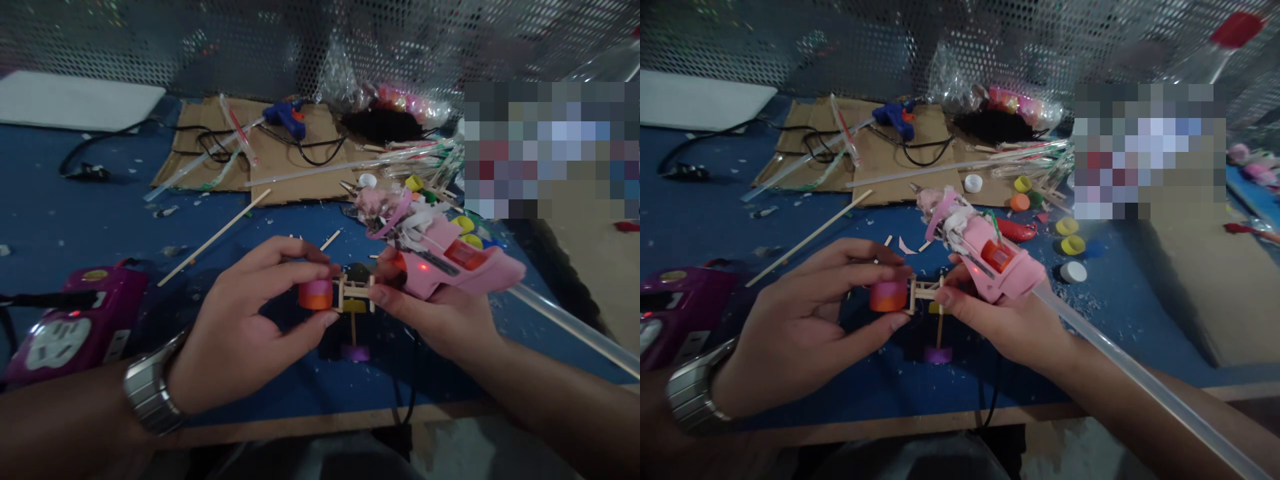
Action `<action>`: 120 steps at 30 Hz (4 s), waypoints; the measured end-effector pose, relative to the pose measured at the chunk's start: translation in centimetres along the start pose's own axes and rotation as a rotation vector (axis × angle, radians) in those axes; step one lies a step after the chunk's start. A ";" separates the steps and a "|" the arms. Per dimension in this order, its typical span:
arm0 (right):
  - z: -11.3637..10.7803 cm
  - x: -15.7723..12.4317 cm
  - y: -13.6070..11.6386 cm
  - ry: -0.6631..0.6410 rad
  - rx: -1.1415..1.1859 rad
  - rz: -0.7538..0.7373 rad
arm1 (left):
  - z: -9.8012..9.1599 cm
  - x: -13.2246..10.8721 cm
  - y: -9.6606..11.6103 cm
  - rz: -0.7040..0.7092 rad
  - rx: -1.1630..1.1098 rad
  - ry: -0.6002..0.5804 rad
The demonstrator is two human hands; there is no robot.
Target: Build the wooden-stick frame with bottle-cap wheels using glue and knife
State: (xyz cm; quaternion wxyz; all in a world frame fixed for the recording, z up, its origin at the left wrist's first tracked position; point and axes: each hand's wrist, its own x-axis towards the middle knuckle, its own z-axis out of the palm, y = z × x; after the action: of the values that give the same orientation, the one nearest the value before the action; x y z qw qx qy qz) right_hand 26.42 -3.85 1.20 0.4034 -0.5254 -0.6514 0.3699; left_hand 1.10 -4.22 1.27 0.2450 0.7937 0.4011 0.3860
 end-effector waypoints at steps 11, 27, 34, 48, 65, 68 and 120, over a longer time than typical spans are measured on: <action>0.0 0.0 -0.1 0.019 -0.024 -0.007 | 0.2 0.0 -0.3 0.010 -0.017 -0.002; 0.0 -0.1 -0.1 0.006 0.009 0.014 | 0.2 -0.1 -0.2 0.006 -0.013 0.005; 0.0 -0.2 0.1 0.004 0.023 -0.005 | 0.1 -0.1 -0.3 0.002 -0.003 0.000; 0.0 -0.1 0.0 -0.003 0.016 0.009 | 0.1 0.1 0.0 -0.011 -0.019 -0.003; -0.1 -0.2 -0.1 -0.006 0.021 0.011 | 0.0 0.0 0.0 -0.007 -0.016 -0.004; -0.1 -0.2 -0.1 -0.008 0.021 0.009 | 0.0 0.0 -0.1 -0.007 -0.014 -0.003; -0.2 0.0 -0.1 -0.013 0.018 -0.001 | -0.1 -0.1 0.0 -0.035 -0.040 -0.019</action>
State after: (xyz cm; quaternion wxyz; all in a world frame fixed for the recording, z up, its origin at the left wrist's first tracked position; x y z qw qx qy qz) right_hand 26.59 -3.89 1.35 0.4043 -0.5190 -0.6508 0.3790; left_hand 1.04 -4.28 1.32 0.2711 0.7854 0.4047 0.3820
